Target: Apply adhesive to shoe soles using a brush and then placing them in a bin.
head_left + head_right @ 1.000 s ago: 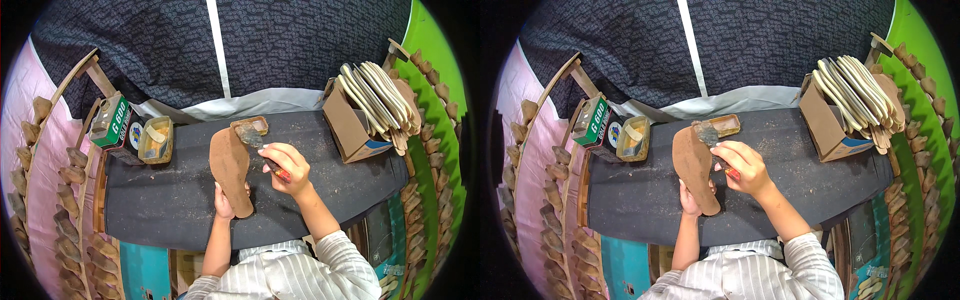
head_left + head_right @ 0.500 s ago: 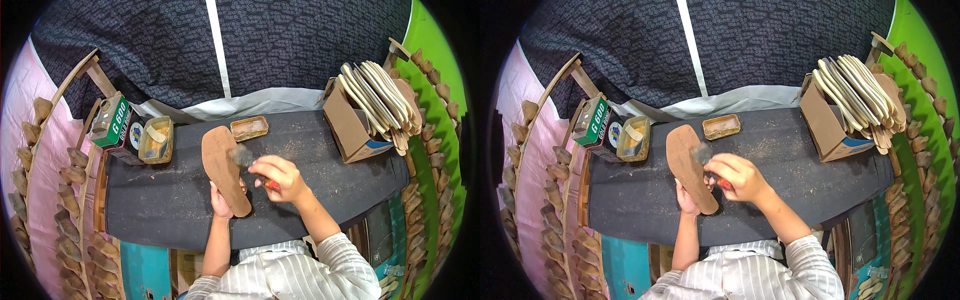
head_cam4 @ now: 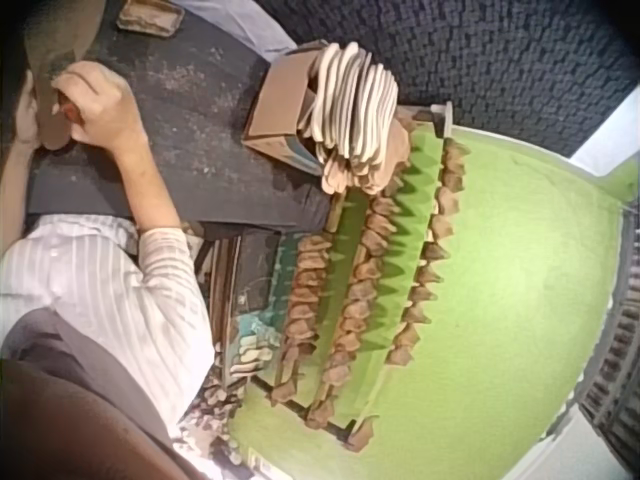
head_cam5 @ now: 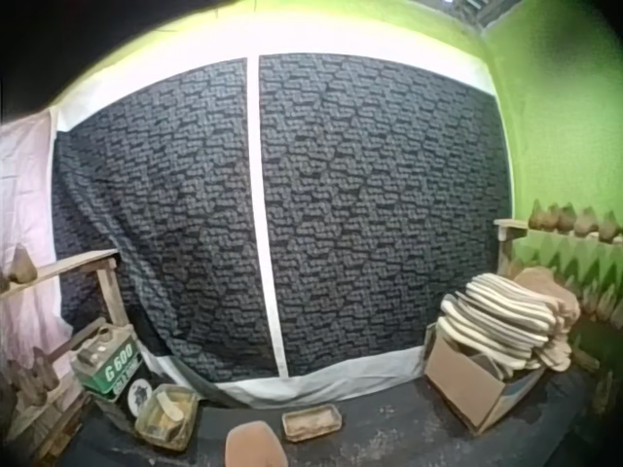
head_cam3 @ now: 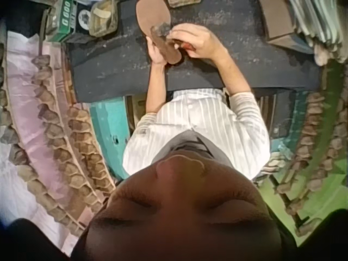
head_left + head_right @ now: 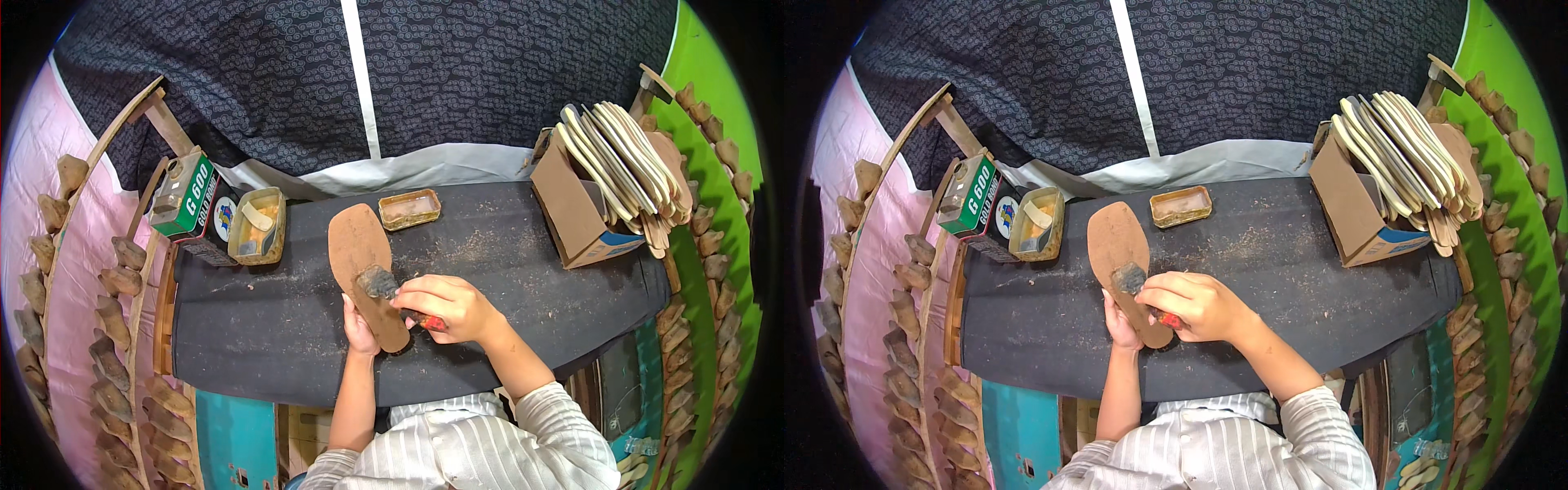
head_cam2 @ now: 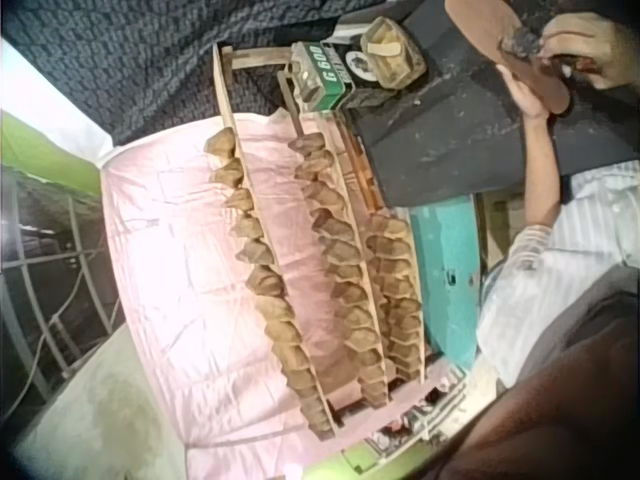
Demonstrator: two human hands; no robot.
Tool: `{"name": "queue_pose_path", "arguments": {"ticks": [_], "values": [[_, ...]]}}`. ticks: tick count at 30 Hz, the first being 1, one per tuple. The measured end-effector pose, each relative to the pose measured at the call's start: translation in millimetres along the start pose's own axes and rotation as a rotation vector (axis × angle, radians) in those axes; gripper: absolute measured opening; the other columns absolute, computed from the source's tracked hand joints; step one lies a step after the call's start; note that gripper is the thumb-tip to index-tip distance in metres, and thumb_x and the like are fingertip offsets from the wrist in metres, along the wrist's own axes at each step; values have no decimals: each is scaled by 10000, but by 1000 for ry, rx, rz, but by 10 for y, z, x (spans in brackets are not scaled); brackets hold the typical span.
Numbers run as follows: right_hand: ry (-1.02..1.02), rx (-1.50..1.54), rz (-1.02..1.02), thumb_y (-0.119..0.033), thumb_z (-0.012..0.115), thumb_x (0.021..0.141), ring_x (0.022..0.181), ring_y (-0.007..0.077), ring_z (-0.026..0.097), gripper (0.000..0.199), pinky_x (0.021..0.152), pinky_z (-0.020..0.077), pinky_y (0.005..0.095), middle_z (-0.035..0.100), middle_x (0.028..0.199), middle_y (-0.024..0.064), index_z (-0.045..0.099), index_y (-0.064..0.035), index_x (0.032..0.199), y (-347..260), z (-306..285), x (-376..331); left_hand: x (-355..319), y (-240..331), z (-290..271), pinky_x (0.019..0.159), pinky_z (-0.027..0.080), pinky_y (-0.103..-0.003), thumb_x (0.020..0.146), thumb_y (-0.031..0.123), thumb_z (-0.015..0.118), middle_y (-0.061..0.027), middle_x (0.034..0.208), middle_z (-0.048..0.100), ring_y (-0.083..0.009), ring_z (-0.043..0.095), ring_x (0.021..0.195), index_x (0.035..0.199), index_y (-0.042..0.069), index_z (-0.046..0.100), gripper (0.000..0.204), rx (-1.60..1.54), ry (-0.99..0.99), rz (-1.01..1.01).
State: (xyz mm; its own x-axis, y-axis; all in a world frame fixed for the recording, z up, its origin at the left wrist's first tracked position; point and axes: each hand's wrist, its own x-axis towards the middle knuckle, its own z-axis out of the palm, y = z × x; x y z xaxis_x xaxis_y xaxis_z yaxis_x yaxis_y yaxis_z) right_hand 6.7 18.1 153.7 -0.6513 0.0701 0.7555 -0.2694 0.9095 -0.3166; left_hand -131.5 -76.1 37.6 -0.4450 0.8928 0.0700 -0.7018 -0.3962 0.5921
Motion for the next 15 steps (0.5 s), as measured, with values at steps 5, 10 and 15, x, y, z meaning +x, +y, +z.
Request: {"name": "queue_pose_path", "arguments": {"ticks": [5, 10, 15], "values": [[189, -127, 50, -34, 707, 681, 831, 281, 636, 316, 712, 534, 347, 613, 963, 120, 634, -28, 988, 56, -11, 103, 11, -49, -48, 747, 461, -335, 961, 549, 192, -85, 963, 607, -185, 569, 837, 1219, 59, 494, 631, 84, -73, 15], [-1, 17, 16, -50, 728, 631, 802, 280, 639, 345, 700, 537, 352, 629, 929, 116, 646, -32, 966, 73, 85, -13, 15, 26, 80, 732, 458, -312, 971, 525, 210, -56, 950, 607, -152, 555, 811, 1180, 69, 512, 585, 57, 23, 52], [134, 13, 48, -38, 722, 656, 806, 275, 635, 336, 703, 533, 342, 623, 946, 110, 648, -30, 983, 23, 132, 84, 18, 5, -33, 771, 455, -295, 987, 468, 228, -31, 948, 614, -119, 554, 840, 1137, 83, 528, 511, 0, -33, 49]]}}
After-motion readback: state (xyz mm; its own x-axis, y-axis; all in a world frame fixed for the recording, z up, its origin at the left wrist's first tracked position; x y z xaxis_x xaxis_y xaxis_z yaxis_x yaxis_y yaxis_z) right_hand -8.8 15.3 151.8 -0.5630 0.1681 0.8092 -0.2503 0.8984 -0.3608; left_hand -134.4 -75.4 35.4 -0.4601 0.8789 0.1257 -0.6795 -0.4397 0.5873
